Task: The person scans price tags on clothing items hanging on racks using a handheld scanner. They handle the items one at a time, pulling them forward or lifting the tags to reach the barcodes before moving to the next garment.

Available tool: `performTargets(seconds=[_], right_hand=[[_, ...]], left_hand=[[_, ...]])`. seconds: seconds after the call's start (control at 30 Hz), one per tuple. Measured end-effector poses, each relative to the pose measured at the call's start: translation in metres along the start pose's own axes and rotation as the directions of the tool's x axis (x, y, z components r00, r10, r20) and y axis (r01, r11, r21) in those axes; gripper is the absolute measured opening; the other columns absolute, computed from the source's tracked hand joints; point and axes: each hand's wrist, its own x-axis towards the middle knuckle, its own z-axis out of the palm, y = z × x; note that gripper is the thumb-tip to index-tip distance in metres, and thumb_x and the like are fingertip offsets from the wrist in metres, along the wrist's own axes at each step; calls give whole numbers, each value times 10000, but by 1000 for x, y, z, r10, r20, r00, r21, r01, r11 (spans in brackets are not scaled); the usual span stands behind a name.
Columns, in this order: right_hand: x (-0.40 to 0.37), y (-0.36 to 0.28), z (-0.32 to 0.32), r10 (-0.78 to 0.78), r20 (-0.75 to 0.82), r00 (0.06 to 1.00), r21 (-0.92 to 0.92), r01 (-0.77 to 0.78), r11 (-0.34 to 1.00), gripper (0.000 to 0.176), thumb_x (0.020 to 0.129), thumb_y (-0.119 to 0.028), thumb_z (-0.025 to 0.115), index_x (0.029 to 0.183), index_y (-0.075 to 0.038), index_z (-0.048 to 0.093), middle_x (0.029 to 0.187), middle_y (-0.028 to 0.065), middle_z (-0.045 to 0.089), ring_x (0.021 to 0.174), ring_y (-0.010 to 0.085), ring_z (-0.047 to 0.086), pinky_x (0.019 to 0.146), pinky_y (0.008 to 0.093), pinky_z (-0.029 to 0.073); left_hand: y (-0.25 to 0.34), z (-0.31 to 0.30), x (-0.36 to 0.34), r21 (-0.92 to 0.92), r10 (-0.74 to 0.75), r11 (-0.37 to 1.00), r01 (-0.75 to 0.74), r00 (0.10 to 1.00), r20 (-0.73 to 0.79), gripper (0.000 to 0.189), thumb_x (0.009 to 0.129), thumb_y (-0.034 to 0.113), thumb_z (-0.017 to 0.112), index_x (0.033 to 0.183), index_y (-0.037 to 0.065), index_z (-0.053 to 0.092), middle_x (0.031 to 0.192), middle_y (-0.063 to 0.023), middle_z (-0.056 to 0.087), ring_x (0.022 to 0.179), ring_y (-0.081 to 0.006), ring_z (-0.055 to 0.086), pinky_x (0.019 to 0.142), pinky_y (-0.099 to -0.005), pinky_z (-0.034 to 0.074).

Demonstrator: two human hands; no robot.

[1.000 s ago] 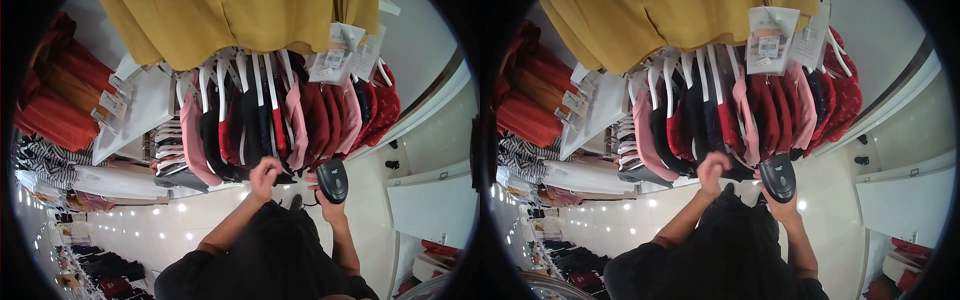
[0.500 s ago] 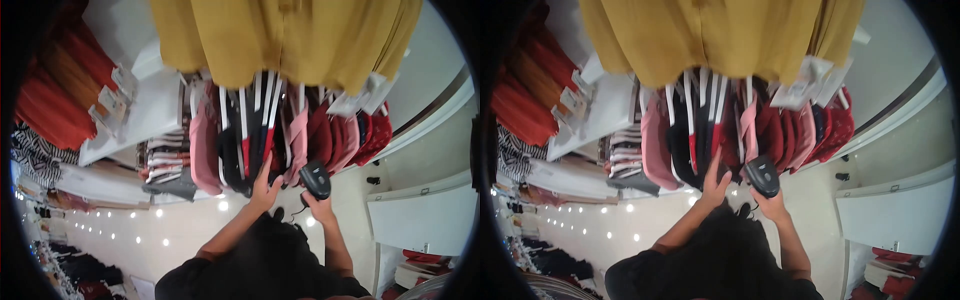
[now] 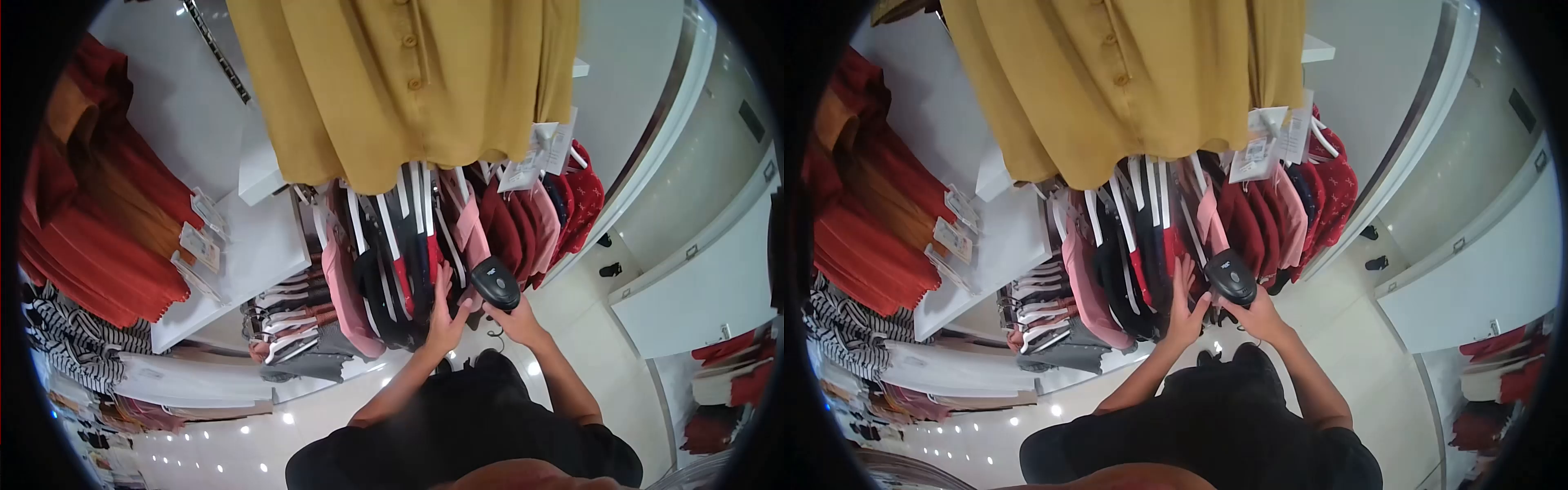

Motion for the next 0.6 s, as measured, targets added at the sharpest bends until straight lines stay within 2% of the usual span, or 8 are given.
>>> performTargets(seconds=[0.17, 0.27, 0.33, 0.43, 0.47, 0.5, 0.57, 0.6], right_hand=[[-1, -8, -4, -163, -56, 985, 73, 167, 983, 230, 857, -68, 670, 1069, -1, 611, 905, 46, 657, 843, 112, 610, 787, 285, 496], [3, 2, -18, -178, 37, 983, 66, 175, 982, 226, 856, -71, 673, 1063, -1, 614, 891, 38, 656, 838, 111, 608, 778, 275, 493], [5, 8, -27, -117, 106, 987, 22, 116, 993, 237, 856, -83, 678, 1070, 0, 617, 899, 35, 660, 841, 110, 604, 780, 276, 489], [8, 8, -34, -261, 88, 961, 118, 250, 961, 328, 839, -59, 696, 1146, -6, 590, 933, 40, 670, 873, 110, 611, 810, 278, 493], [10, 12, -44, -248, 151, 957, 88, 237, 968, 350, 832, -49, 703, 1156, -9, 578, 927, 37, 671, 876, 109, 618, 815, 274, 496], [8, 8, -52, -195, 196, 961, 104, 178, 979, 304, 842, -68, 700, 1120, -9, 592, 915, 36, 672, 856, 108, 625, 796, 271, 501], [10, 5, -70, -269, 266, 926, 85, 256, 963, 258, 850, -98, 696, 1075, -13, 603, 868, 31, 662, 781, 105, 615, 725, 267, 496], [9, 3, -81, -205, 309, 929, 43, 202, 978, 243, 853, -112, 694, 1057, -15, 607, 846, 29, 651, 750, 102, 598, 697, 268, 484]], left_hand=[[-4, 3, 5, 17, 46, 999, -46, 999, -1, 794, 913, 127, 556, 1499, -1, 36, 1530, -246, 190, 1413, -344, 243, 1129, -434, 215], [-3, 9, 1, 37, -22, 999, 21, 1000, 17, 847, 899, 144, 574, 1511, 50, -3, 1544, -221, 170, 1427, -322, 215, 1141, -446, 182], [-3, 15, 1, 67, -25, 997, 26, 1000, -16, 847, 896, 135, 573, 1512, 50, -2, 1542, -218, 175, 1427, -320, 217, 1142, -444, 181], [-13, 26, 5, 98, -3, 995, 11, 997, -79, 852, 884, 110, 579, 1515, 65, 8, 1536, -213, 192, 1421, -322, 229, 1145, -443, 184], [-14, 29, 9, 122, -15, 992, 28, 994, -109, 848, 885, 104, 577, 1516, 70, 11, 1534, -216, 195, 1420, -325, 230, 1144, -444, 189], [-8, 35, 6, 140, -48, 988, 67, 990, -135, 845, 886, 99, 575, 1516, 76, 14, 1532, -218, 199, 1419, -328, 232, 1143, -446, 194], [-5, 45, 9, 156, -72, 982, 107, 973, -218, 818, 887, 55, 547, 1516, 81, 26, 1525, -224, 217, 1414, -325, 247, 1136, -441, 218], [-1, 51, 10, 184, -63, 976, 114, 963, -264, 811, 880, 53, 557, 1512, 64, 49, 1506, -233, 254, 1400, -323, 278, 1133, -431, 229]])
